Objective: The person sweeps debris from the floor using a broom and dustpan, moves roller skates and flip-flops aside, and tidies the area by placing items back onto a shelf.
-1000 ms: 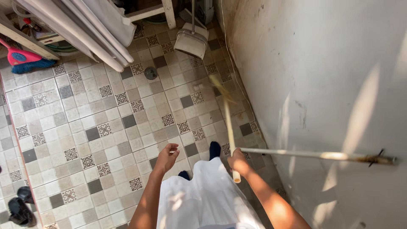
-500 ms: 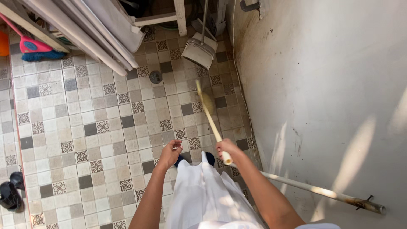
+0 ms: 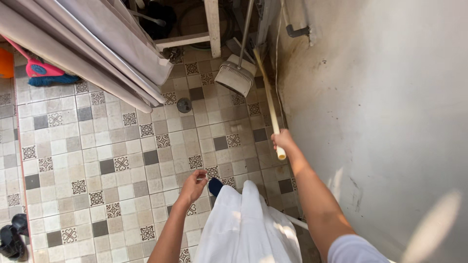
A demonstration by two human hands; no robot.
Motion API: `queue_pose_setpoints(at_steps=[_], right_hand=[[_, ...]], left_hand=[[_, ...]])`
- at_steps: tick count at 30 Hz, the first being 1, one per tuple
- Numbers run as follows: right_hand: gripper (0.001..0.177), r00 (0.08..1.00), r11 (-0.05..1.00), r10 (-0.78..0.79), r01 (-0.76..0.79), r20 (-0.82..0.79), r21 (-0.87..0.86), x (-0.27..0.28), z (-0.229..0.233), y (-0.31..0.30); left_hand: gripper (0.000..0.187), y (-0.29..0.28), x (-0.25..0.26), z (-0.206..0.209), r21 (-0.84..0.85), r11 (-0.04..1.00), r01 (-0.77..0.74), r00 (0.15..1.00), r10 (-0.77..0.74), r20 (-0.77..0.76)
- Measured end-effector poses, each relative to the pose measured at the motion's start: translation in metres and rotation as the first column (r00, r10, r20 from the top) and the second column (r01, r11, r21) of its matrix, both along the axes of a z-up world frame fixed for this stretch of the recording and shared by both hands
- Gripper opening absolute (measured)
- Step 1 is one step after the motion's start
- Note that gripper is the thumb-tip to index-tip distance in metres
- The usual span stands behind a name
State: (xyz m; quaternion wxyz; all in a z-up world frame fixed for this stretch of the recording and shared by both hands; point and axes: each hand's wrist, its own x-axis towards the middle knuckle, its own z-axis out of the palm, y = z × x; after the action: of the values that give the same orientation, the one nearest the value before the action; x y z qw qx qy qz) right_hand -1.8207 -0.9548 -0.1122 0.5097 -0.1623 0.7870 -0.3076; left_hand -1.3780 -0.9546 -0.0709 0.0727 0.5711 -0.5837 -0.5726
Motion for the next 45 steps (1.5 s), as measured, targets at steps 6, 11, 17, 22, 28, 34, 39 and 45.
queue_pose_setpoints(at_steps=[6,11,17,22,28,34,39,45], right_hand=[[0.035,0.995,0.984,0.082,-0.072,-0.058,0.163,-0.048,-0.044,-0.022],[0.042,0.779,0.897,0.44,-0.402,-0.448,0.182,-0.03,-0.027,0.093],[0.036,0.991,0.919,0.086,-0.12,0.107,0.375,0.049,0.052,0.173],[0.032,0.972,0.909,0.066,-0.151,0.223,0.389,0.024,0.129,0.178],[0.035,0.97,0.892,0.237,-0.197,-0.05,0.408,-0.007,0.101,0.2],[0.043,0.896,0.793,0.423,-0.437,0.133,0.425,0.095,0.048,0.22],[0.028,0.86,0.896,0.22,-0.365,0.461,0.254,0.187,0.089,0.216],[0.024,0.894,0.881,0.314,-0.4,0.318,0.254,0.137,0.155,0.199]], left_hand=[[0.034,-0.021,0.028,-0.014,0.088,0.996,0.001,0.985,-0.017,0.173],[0.034,-0.025,0.011,-0.028,0.115,0.992,0.041,0.984,-0.06,0.169],[0.032,-0.026,-0.033,-0.035,0.075,0.997,0.02,0.997,-0.026,0.071],[0.03,-0.007,-0.045,-0.037,-0.005,1.0,0.001,0.997,-0.001,-0.073],[0.031,0.038,-0.016,-0.021,-0.027,0.999,-0.035,0.999,0.035,-0.013],[0.034,0.11,0.012,-0.009,0.039,0.987,-0.157,0.987,0.155,0.049],[0.034,0.143,0.019,0.01,0.075,0.979,-0.188,0.979,0.181,0.094],[0.031,0.151,0.031,0.016,0.02,0.971,-0.237,0.971,0.237,0.036]])
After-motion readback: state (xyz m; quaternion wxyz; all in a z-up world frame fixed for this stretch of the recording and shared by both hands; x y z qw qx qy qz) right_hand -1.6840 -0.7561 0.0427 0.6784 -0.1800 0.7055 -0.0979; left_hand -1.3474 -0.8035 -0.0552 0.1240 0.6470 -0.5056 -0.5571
